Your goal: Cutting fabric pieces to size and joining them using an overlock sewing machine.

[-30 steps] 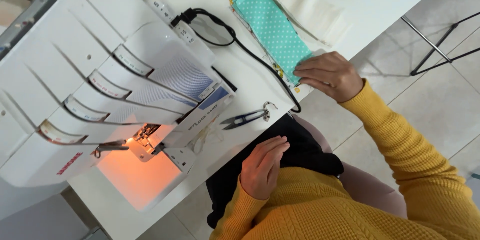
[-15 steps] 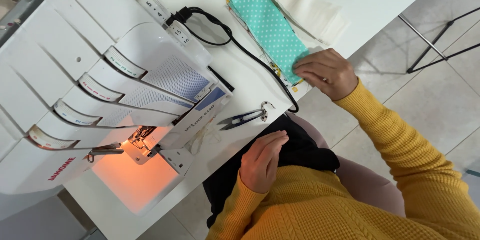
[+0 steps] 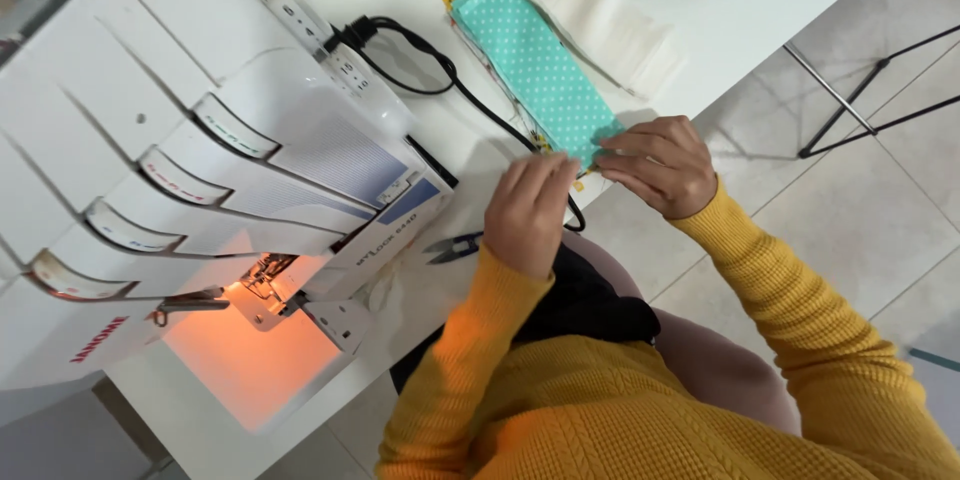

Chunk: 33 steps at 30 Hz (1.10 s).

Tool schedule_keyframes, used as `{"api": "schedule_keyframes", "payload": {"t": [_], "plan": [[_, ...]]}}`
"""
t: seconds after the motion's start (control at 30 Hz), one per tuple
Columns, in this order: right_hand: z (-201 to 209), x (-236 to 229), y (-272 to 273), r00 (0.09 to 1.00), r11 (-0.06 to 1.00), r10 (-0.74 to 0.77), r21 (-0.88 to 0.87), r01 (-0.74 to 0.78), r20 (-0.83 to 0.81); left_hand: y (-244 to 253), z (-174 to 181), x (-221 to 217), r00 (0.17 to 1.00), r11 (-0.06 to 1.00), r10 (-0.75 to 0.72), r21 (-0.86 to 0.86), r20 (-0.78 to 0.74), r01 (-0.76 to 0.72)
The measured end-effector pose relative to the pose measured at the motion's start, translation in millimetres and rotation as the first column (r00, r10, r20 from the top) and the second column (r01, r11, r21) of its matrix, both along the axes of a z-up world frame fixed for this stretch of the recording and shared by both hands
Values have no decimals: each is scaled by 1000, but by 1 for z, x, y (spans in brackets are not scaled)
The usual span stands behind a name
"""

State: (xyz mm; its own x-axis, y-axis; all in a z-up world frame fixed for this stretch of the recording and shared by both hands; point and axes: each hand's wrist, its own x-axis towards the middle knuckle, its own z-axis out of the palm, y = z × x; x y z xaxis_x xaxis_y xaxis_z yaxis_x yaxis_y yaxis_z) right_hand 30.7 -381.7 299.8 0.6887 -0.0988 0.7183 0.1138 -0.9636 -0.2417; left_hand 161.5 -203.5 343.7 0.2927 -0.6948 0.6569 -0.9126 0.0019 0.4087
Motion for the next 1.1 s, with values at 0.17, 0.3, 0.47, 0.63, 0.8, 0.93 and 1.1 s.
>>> {"api": "schedule_keyframes", "payload": {"t": [0.17, 0.3, 0.47, 0.63, 0.8, 0.93, 1.1], "plan": [[-8, -2, -4, 996, 996, -55, -65, 59, 70, -35, -25, 8, 993, 996, 42, 73, 109, -50], [-22, -1, -9, 994, 995, -74, -55, 79, 80, -41, -38, 9, 993, 992, 44, 111, 111, -56], [-29, -2, -12, 995, 995, -63, -72, 69, 78, -41, -37, 5, 993, 988, 67, 135, 99, -81], [-29, 1, -16, 990, 993, -74, -79, 84, 119, -42, -28, 3, 995, 979, 71, 187, 67, -83], [-28, 2, -15, 990, 997, -54, -40, 60, 128, -45, -22, 0, 997, 980, 68, 185, 44, -75], [-28, 2, -13, 986, 997, -72, -1, 73, 147, -47, -24, 2, 996, 979, 84, 183, 34, -89], [-21, 3, -11, 990, 996, -83, 48, 78, 116, -47, -20, 3, 997, 983, 72, 170, -3, -70]]}}
